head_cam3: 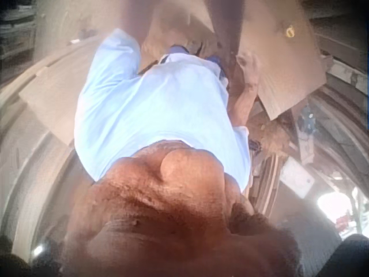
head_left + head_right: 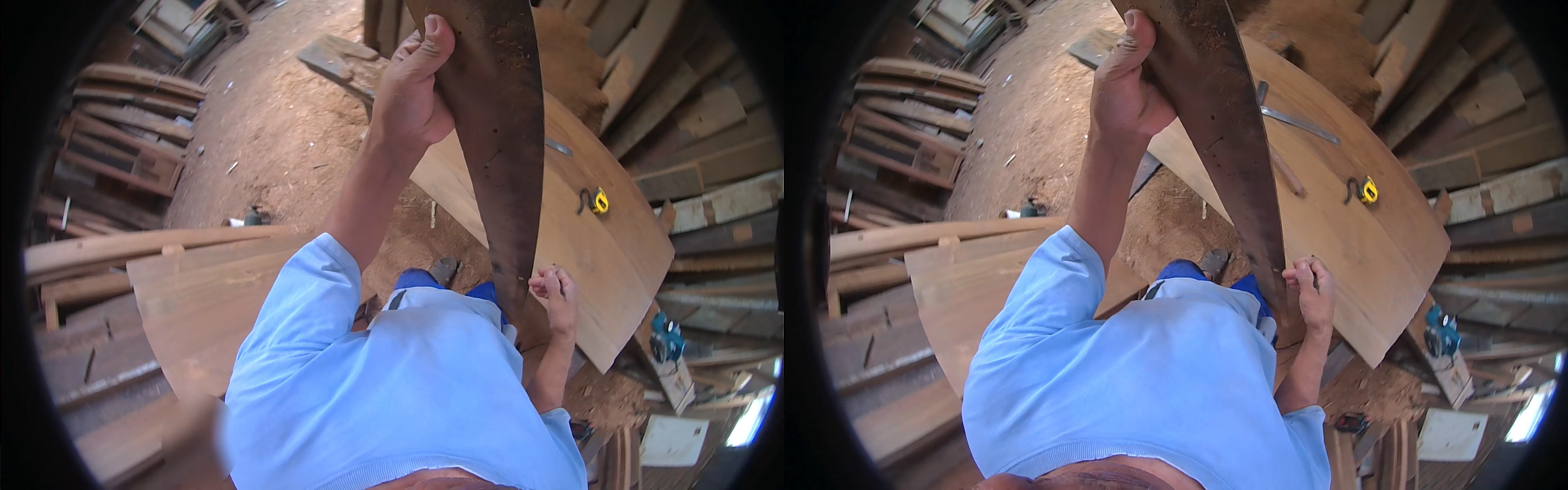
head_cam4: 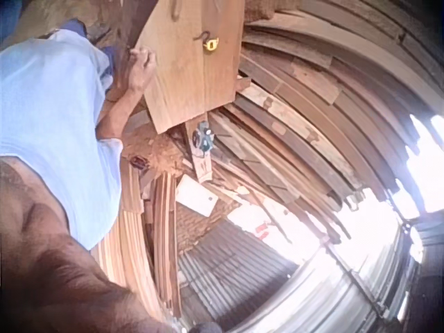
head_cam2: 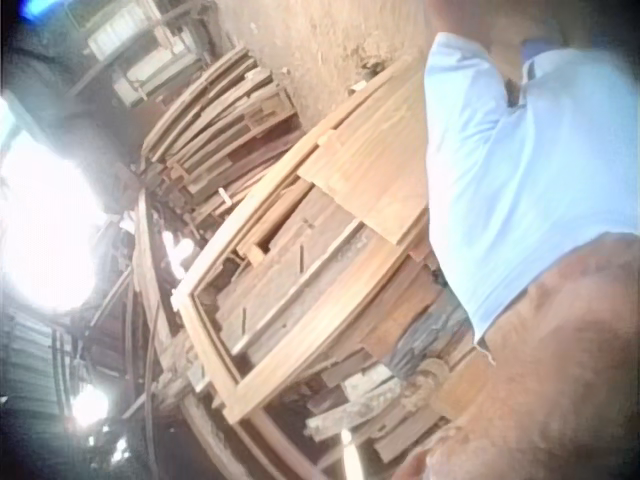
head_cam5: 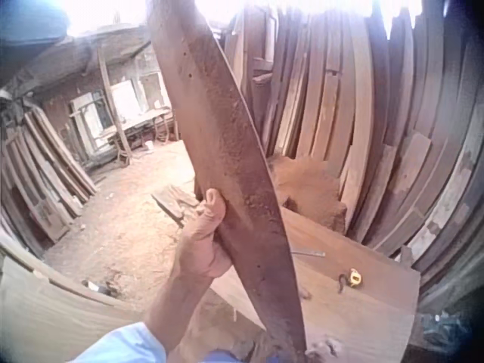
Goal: The person measures and marks a piece of wood using a tape measure and a pencil, then checks the alignment of a wooden board against a larger panel on a workbench while using a hammer to position it.
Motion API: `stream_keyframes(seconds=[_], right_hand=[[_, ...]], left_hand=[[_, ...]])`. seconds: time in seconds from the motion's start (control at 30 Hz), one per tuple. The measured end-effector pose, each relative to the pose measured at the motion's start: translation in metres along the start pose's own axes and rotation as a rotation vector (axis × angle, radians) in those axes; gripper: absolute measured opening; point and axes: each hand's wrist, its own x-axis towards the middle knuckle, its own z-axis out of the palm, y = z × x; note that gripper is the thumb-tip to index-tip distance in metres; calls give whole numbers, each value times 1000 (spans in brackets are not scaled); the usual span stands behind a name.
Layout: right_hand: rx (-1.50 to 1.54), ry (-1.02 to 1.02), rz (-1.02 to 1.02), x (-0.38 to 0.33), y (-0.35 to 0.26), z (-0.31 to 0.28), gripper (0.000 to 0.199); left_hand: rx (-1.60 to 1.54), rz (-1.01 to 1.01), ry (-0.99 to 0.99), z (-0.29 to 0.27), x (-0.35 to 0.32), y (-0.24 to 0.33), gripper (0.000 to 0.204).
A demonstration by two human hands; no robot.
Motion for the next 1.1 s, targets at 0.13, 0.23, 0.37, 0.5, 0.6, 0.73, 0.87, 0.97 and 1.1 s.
stream_keyframes(seconds=[0.13,0.23,0.37,0.5,0.6,0.73,0.87,0.97,1.1], right_hand=[[-157,-187,20,28,-2,19,30],[-254,-357,54,37,3,29,31],[-368,-587,55,57,17,40,34],[-461,-769,16,72,1,69,36],[-489,-909,-86,92,-3,99,36],[-521,-934,-113,92,-10,148,40],[-578,-1144,-131,74,2,197,42],[-650,-1257,-184,65,6,221,42],[-770,-1298,-224,48,-6,246,40]], left_hand=[[151,140,164,15,-38,56,41],[395,327,416,19,-72,76,46],[590,535,507,56,-119,113,38],[842,763,686,83,-193,154,24],[1031,894,759,90,-257,199,23],[1091,1134,1010,100,-321,242,15],[1289,1255,1120,141,-393,255,15],[1433,1304,1191,149,-450,261,22],[1492,1340,1385,156,-472,256,45]])
